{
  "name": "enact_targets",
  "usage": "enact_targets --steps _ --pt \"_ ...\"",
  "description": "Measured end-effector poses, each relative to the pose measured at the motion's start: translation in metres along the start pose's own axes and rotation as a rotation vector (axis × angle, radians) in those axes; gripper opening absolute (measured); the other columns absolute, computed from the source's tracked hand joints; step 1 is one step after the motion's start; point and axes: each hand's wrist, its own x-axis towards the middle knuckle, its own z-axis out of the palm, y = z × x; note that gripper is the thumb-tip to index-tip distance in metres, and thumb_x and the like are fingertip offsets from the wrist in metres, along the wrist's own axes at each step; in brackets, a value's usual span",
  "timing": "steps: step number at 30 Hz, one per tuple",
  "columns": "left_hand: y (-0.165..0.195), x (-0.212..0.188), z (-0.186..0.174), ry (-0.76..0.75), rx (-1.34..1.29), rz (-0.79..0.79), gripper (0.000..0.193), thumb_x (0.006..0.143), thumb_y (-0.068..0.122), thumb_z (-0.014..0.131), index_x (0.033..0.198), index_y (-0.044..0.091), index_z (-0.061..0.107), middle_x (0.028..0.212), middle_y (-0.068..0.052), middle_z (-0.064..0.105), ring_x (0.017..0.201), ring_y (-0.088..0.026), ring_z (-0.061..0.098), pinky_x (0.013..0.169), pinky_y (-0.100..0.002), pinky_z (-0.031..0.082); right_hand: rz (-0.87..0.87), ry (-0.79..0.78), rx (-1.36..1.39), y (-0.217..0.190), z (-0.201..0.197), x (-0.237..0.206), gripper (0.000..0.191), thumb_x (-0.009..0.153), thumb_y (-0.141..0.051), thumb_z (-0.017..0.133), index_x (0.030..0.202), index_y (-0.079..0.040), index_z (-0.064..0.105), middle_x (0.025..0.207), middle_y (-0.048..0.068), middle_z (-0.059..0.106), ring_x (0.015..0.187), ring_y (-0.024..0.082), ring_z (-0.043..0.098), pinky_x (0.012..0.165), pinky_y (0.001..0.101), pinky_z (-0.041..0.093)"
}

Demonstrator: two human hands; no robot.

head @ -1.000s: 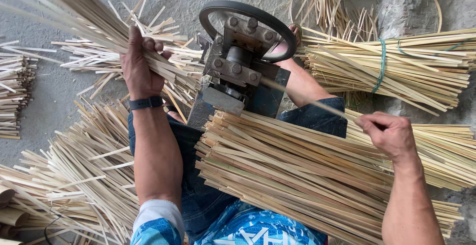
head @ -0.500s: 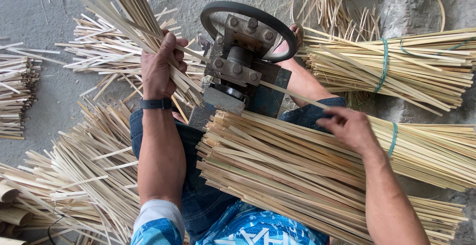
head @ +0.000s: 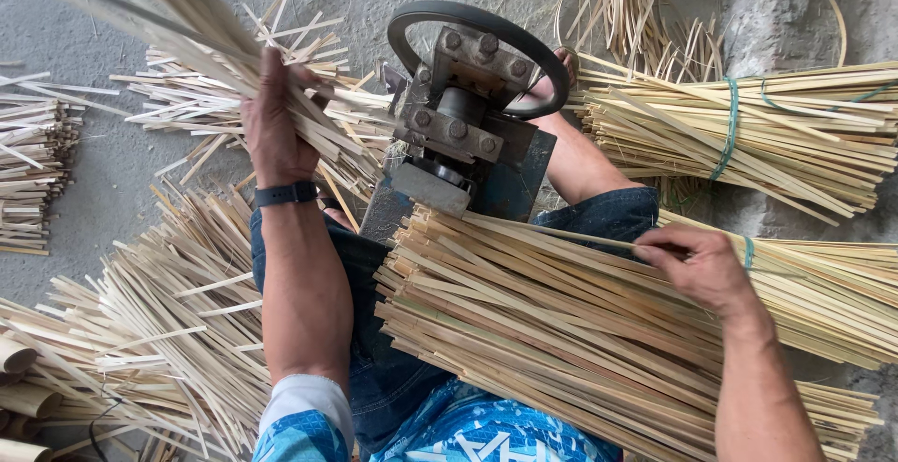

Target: The person sits on the floor and repeatedly feeds long bamboo strips through a manual splitting machine. They hold the strips with both hands, guide them through the blade, and collect the split pieces into a growing pile on the floor.

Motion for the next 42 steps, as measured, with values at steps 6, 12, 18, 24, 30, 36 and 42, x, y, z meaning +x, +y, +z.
enact_targets --steps 6,12,18,24,30,36,42 --pt "0.000 0.004 -0.003 0.020 -0.121 0.007 0.042 0.097 0.025 0.080 0.124 0.001 0.058 0.085 -0.010 0.066 0.065 -0.018 0.066 0.052 -0.029 0.057 0.012 0.270 -0.133 -0.014 -0.023 -0.001 0.007 0.092 -0.014 0.080 0.098 -0.014 0.078 0.100 0.004 0.076 0.092 0.011 0.072 0.078 0.0237 0.061" --pt "-0.002 -0.010 0.019 -0.081 0.144 -0.037 0.053 0.094 0.020 0.084 0.134 -0.002 0.057 0.107 -0.018 0.073 0.079 -0.014 0.067 0.057 -0.025 0.057 -0.093 0.241 -0.124 -0.044 0.012 0.029 0.022 0.089 -0.018 0.080 0.110 -0.012 0.078 0.102 0.005 0.076 0.082 0.013 0.070 0.067 0.0264 0.058" --pt "-0.004 -0.017 0.027 -0.138 0.092 -0.164 0.039 0.096 0.017 0.078 0.122 -0.003 0.057 0.101 -0.018 0.074 0.075 -0.012 0.066 0.055 -0.025 0.059 0.261 -0.051 -0.212 -0.049 0.035 0.041 0.041 0.081 -0.029 0.084 0.117 -0.012 0.074 0.104 0.010 0.071 0.080 0.022 0.071 0.071 0.0349 0.060" --pt "-0.009 -0.017 0.032 -0.174 0.080 -0.143 0.032 0.099 0.015 0.074 0.120 0.000 0.055 0.092 -0.016 0.073 0.072 -0.015 0.068 0.055 -0.028 0.059 0.120 -0.174 -0.131 -0.031 0.056 0.026 0.019 0.088 -0.028 0.076 0.099 -0.013 0.081 0.104 0.006 0.078 0.094 0.018 0.074 0.085 0.0343 0.060" --pt "-0.009 -0.016 0.029 -0.190 0.038 -0.135 0.029 0.100 0.014 0.073 0.117 0.001 0.054 0.092 -0.014 0.073 0.074 -0.015 0.068 0.057 -0.029 0.060 -0.005 -0.159 -0.262 -0.030 0.049 0.019 0.022 0.080 -0.022 0.081 0.097 -0.008 0.079 0.094 0.009 0.077 0.086 0.024 0.072 0.078 0.0387 0.057" --pt "-0.004 -0.004 0.012 -0.114 -0.075 -0.094 0.022 0.103 0.022 0.070 0.110 0.004 0.059 0.086 -0.011 0.071 0.071 -0.019 0.067 0.063 -0.030 0.062 0.185 -0.112 -0.111 -0.021 0.040 0.008 0.012 0.086 -0.021 0.077 0.096 -0.015 0.081 0.089 0.003 0.080 0.066 0.019 0.070 0.058 0.0311 0.058" --pt "-0.001 0.002 -0.006 0.025 -0.274 -0.099 0.027 0.104 0.022 0.073 0.102 0.002 0.055 0.081 -0.009 0.063 0.076 -0.020 0.068 0.061 -0.033 0.060 0.044 0.199 0.010 0.000 -0.019 -0.009 0.011 0.094 -0.025 0.077 0.098 -0.015 0.080 0.085 0.003 0.077 0.067 0.008 0.067 0.051 0.0225 0.051"
